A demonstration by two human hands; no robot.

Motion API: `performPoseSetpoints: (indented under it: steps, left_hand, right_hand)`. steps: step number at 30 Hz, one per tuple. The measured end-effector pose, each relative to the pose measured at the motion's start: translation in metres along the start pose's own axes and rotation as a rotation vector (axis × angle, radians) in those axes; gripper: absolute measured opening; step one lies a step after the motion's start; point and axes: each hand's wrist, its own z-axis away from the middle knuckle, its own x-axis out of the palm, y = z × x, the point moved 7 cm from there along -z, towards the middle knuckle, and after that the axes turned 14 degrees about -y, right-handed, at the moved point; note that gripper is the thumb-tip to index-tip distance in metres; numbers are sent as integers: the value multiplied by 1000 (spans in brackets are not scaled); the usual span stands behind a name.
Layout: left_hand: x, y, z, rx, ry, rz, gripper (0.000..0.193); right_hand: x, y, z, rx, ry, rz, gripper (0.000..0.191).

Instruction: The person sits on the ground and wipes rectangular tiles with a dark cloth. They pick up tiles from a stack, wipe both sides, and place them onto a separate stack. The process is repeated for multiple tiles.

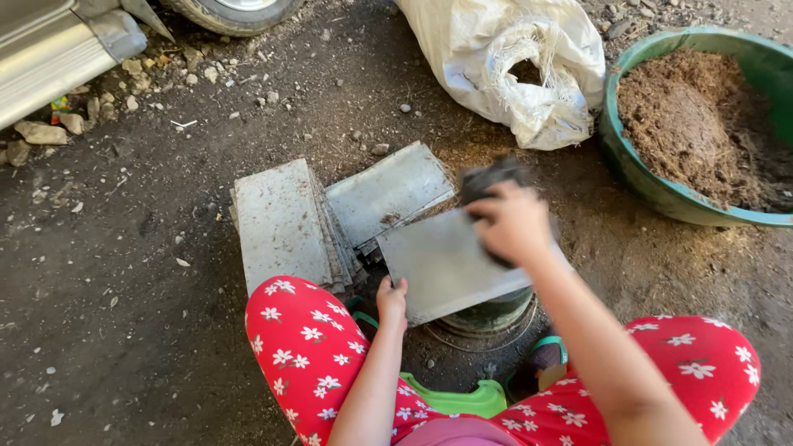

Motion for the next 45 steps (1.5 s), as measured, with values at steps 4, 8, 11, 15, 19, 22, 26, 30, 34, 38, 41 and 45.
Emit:
performPoseSetpoints:
  steps: [4, 8, 11, 15, 19, 22, 26, 30, 34, 38, 41, 45]
  left_hand:
    - [3, -5, 1, 106, -32, 99, 39]
    - [-3, -26, 5, -55, 46, 147, 26]
    - [0, -31, 5, 0, -36, 168, 23]
    - [-1, -38, 4, -20, -25, 251, 24]
    - [4, -30, 9, 27, -11, 215, 24]
    - [14, -29, 27, -10, 43, 262, 32]
    - [45, -47, 74, -349, -113, 133, 41]
    - [66, -46, 119, -736, -612, -340, 41]
    - [74, 32, 105, -279, -839, -873, 25]
    - [72, 137, 35, -46, -626, -629, 3]
    - [78, 209, -31, 73, -565, -449, 7]
    - [92, 263, -83, 132, -434, -276, 33]
  right_hand:
    - [98, -135, 11, -209, -249, 166, 48]
    - [139, -136, -10, -180, -183, 167, 48]
    - [135, -61, -44, 6, -104, 182, 43]
    - [104, 79, -72, 387, -180, 183, 41]
    - [65, 200, -43, 770, -202, 17, 36]
    - [40, 255, -22, 851, -201, -146, 39]
    - [13, 285, 7, 597, 57, -730, 55]
    - [-19, 275, 18, 142, 241, -1720, 68]
    - [-49, 238, 27, -31, 261, -2062, 75]
    - [-69, 183, 29, -119, 209, -2135, 69]
    - [-61, 151, 20, 258, 192, -2014, 52]
    - [-85, 80, -17, -133, 263, -1381, 62]
